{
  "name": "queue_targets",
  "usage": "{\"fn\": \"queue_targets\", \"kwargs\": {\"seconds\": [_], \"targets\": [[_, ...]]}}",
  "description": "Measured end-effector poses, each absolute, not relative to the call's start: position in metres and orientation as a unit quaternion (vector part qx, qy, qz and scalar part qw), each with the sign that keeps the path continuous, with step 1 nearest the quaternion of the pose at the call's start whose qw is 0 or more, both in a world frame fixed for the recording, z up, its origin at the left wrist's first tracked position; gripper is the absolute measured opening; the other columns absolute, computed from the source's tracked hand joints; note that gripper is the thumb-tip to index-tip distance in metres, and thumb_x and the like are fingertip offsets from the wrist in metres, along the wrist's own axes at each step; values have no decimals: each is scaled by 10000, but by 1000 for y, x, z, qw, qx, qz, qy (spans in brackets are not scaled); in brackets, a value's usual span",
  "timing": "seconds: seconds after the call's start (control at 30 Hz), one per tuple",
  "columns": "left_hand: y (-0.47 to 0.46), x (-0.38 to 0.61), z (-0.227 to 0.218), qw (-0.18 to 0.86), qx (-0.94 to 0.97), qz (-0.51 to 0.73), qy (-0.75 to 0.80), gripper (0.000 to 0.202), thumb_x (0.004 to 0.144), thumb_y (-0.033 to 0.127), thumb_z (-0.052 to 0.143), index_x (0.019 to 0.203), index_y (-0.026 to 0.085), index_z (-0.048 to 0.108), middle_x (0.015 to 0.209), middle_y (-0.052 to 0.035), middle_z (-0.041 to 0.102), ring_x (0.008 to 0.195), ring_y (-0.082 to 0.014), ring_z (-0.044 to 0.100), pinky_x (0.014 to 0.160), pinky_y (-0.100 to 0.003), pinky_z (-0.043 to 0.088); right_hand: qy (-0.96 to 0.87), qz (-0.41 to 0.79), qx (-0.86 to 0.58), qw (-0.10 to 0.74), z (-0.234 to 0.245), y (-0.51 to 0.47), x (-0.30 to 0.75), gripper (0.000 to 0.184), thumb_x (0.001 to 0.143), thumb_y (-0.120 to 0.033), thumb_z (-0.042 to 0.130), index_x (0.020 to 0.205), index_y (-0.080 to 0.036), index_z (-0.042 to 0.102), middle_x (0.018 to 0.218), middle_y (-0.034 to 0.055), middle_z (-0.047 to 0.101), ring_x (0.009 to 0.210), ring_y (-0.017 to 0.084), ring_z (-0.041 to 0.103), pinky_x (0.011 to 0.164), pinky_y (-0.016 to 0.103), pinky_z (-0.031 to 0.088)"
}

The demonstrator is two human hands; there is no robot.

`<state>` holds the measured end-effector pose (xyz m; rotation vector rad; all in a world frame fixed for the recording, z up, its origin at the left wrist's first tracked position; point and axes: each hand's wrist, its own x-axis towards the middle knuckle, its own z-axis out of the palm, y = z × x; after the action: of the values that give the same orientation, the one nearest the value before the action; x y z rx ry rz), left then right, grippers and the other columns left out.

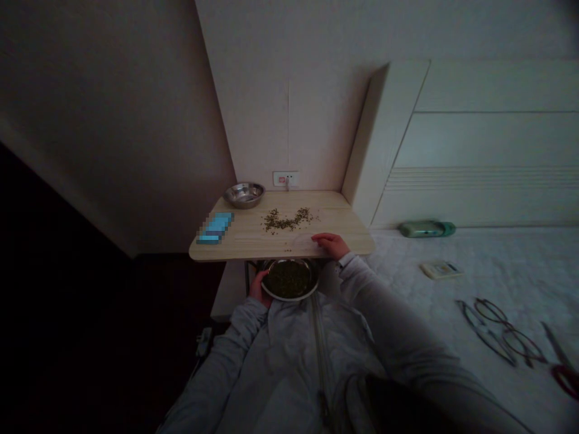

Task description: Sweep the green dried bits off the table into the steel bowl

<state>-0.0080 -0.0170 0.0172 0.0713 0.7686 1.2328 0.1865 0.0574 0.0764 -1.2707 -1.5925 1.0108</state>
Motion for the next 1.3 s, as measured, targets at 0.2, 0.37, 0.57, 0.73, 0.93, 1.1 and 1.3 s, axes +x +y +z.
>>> {"fn": "queue_targets", "kwargs": {"seconds": [0.2,0.37,0.57,0.73,0.93,1.1,1.3], "targets": [[-18,-8,20,753,18,556,350,217,577,186,439,720,107,582,636,-65,620,782,-208,527,741,-349,377,-656,393,-503,403,73,62,174,245,565,-207,398,717,-151,582,713,9,592,585,73,483,636,224,380],[-18,-8,19,752,10,557,352,235,576,188,442,749,104,577,649,-66,620,779,-212,527,730,-350,384,-664,385,-505,395,70,64,175,239,564,-202,401,715,-158,582,730,7,592,635,83,493,659,227,379],[-18,-7,19,746,14,565,352,229,572,179,450,742,90,576,652,-76,619,769,-210,531,715,-339,394,-669,369,-505,401,70,64,174,233,581,-201,387,706,-172,581,734,1,594,653,86,493,688,239,371],[-19,-7,21,742,23,565,360,217,576,190,443,720,98,578,641,-68,619,766,-207,531,718,-342,390,-680,379,-491,390,69,64,175,223,566,-192,404,691,-167,586,736,3,593,693,98,496,703,244,367],[-19,-7,22,748,17,555,364,219,579,188,433,720,103,578,637,-64,619,773,-207,529,721,-345,388,-663,404,-491,396,73,65,175,220,565,-197,403,684,-163,585,708,-1,593,610,78,488,667,234,376],[-18,-7,21,745,20,566,354,226,582,185,432,737,108,578,652,-60,621,783,-206,526,733,-344,382,-648,401,-508,401,68,70,166,222,565,-193,395,683,-167,582,697,-3,592,578,73,483,643,228,384],[-18,-8,20,744,19,566,356,235,582,181,433,750,104,577,647,-63,621,784,-206,526,737,-345,380,-669,381,-503,393,67,68,165,216,558,-194,402,672,-172,585,712,-5,590,639,85,490,664,226,372]]}}
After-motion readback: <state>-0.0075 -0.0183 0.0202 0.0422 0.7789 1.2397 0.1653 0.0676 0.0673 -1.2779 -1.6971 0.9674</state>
